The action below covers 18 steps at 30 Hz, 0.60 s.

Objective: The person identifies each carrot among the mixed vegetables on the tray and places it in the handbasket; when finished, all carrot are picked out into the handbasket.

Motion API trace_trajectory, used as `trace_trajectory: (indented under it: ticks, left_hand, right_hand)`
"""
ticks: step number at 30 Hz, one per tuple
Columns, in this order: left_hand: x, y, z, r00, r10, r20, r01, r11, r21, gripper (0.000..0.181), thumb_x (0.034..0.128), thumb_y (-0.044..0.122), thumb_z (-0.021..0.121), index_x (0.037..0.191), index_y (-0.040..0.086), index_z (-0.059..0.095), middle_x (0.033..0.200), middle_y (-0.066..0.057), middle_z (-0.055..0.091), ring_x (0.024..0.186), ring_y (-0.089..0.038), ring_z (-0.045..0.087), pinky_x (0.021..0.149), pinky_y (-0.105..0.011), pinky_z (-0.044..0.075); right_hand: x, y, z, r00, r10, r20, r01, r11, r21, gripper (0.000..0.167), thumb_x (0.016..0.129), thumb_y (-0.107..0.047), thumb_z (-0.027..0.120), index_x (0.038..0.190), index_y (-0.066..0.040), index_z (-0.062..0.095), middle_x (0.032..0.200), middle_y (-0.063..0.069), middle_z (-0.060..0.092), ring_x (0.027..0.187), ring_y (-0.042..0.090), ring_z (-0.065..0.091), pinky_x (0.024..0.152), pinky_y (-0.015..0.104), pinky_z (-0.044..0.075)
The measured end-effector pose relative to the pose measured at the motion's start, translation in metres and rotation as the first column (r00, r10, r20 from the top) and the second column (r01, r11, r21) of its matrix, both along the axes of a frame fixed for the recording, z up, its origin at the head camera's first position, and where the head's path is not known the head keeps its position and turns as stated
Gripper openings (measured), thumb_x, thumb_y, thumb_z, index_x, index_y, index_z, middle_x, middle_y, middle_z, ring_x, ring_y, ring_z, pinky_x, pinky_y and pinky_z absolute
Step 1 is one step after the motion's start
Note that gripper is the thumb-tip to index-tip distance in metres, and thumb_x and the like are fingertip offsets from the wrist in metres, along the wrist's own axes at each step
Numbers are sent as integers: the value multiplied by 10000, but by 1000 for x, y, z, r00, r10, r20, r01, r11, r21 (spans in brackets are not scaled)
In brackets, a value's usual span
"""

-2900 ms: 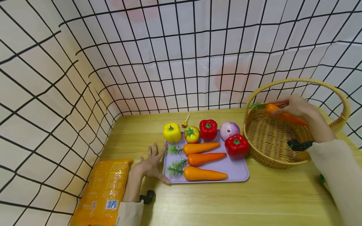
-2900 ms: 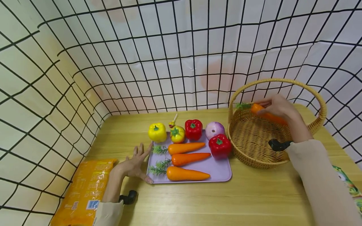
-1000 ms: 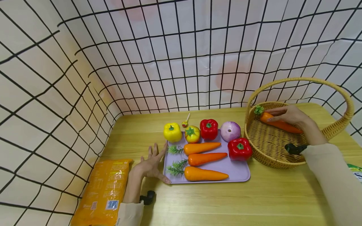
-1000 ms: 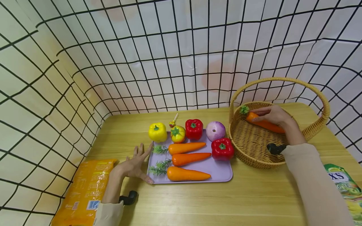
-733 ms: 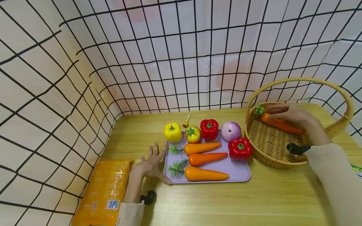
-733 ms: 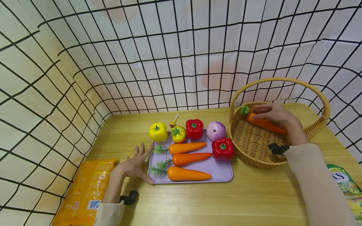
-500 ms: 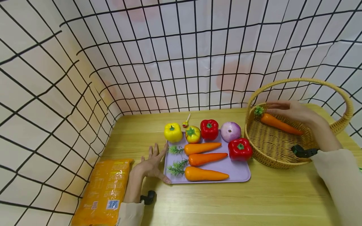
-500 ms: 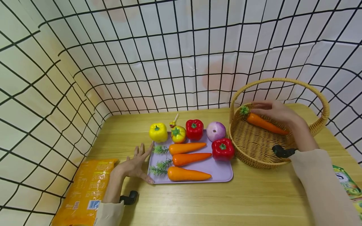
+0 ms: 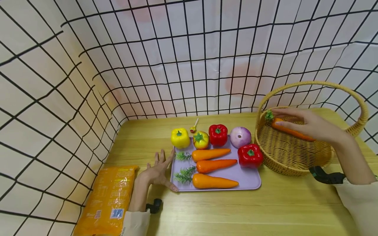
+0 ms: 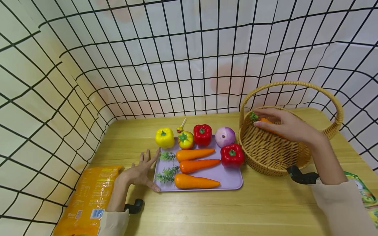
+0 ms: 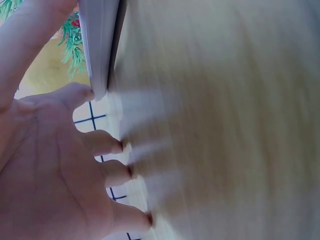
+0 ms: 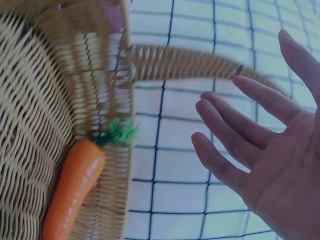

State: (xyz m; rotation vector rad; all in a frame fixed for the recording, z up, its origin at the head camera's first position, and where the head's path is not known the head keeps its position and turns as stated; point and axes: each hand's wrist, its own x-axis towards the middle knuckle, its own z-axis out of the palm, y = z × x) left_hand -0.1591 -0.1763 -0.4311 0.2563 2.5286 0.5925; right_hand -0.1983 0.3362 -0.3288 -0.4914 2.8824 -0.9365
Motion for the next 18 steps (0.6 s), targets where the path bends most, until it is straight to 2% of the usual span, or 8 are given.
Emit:
trace_trajectory:
  ticks: [1, 4, 5, 7, 9, 11, 14, 18]
  left_hand:
    - [0, 0, 0, 1000, -1, 0, 1, 1000, -1, 1478, 620, 433, 983, 1671, 291, -47, 1680, -253, -238, 1565, -465, -220, 1173, -819, -43]
    - [1, 0, 1, 1000, -2, 1, 2, 1000, -1, 1480, 619, 441, 983, 1671, 288, -46, 1681, -252, -235, 1567, -464, -215, 1179, -811, -44]
    - [1, -1, 1, 1000, -3, 1, 3, 1000, -1, 1479, 620, 445, 982, 1672, 286, -46, 1681, -252, -235, 1567, -464, -215, 1181, -809, -43]
    - [2, -1, 1, 1000, -6, 3, 6, 1000, -1, 1477, 623, 452, 981, 1672, 283, -46, 1682, -249, -236, 1567, -462, -215, 1185, -804, -43]
    - [2, -2, 0, 1000, -9, 3, 9, 1000, -1, 1472, 631, 457, 977, 1672, 282, -49, 1681, -247, -241, 1566, -461, -221, 1186, -801, -45]
    - [2, -2, 0, 1000, -15, 1, 15, 1000, -2, 1464, 640, 465, 973, 1671, 284, -50, 1682, -242, -245, 1565, -459, -224, 1188, -799, -45]
    - [2, -2, 0, 1000, -24, -3, 24, 1000, 2, 1453, 651, 472, 966, 1671, 283, -51, 1682, -241, -247, 1563, -462, -225, 1189, -798, -47]
    - [2, -1, 0, 1000, -24, 3, 24, 1000, -2, 1449, 656, 474, 963, 1671, 282, -53, 1682, -238, -250, 1564, -457, -228, 1191, -795, -51]
  right_hand:
    - [5, -4, 2, 1000, -1, 10, 1, 1000, -4, 484, 1037, -353, 623, 1509, -320, 523, 1536, 112, 548, 1366, 286, 530, 1061, 581, 485]
    - [18, -16, 3, 1000, 3, 3, -3, 999, -38, 467, 1035, -336, 635, 1491, -332, 536, 1583, 91, 494, 1407, 369, 463, 1061, 650, 435]
    - [22, -22, 2, 1000, 11, -11, -11, 998, -58, 462, 1033, -314, 642, 1484, -325, 546, 1583, 82, 492, 1402, 344, 462, 1056, 654, 434]
    - [30, -36, -2, 998, 34, -61, -39, 996, -81, 458, 1022, -261, 664, 1464, -333, 568, 1536, 27, 544, 1360, 228, 492, 1060, 501, 465]
    - [38, -51, -7, 992, 61, -110, -71, 993, -90, 471, 1001, -230, 696, 1449, -325, 587, 1491, -2, 588, 1316, 147, 512, 1041, 468, 490]
    - [46, -67, -12, 986, 96, -135, -111, 988, -110, 495, 979, -208, 723, 1444, -318, 597, 1473, -11, 605, 1322, 138, 516, 1055, 539, 493]
    - [57, -90, -19, 979, 153, -135, -172, 974, -149, 530, 955, -209, 754, 1451, -306, 594, 1487, 14, 602, 1376, 246, 515, 1059, 698, 450]
    - [67, -118, -33, 961, 244, -130, -267, 942, -206, 549, 952, -219, 759, 1464, -299, 580, 1501, 28, 594, 1399, 356, 504, 1065, 726, 440]
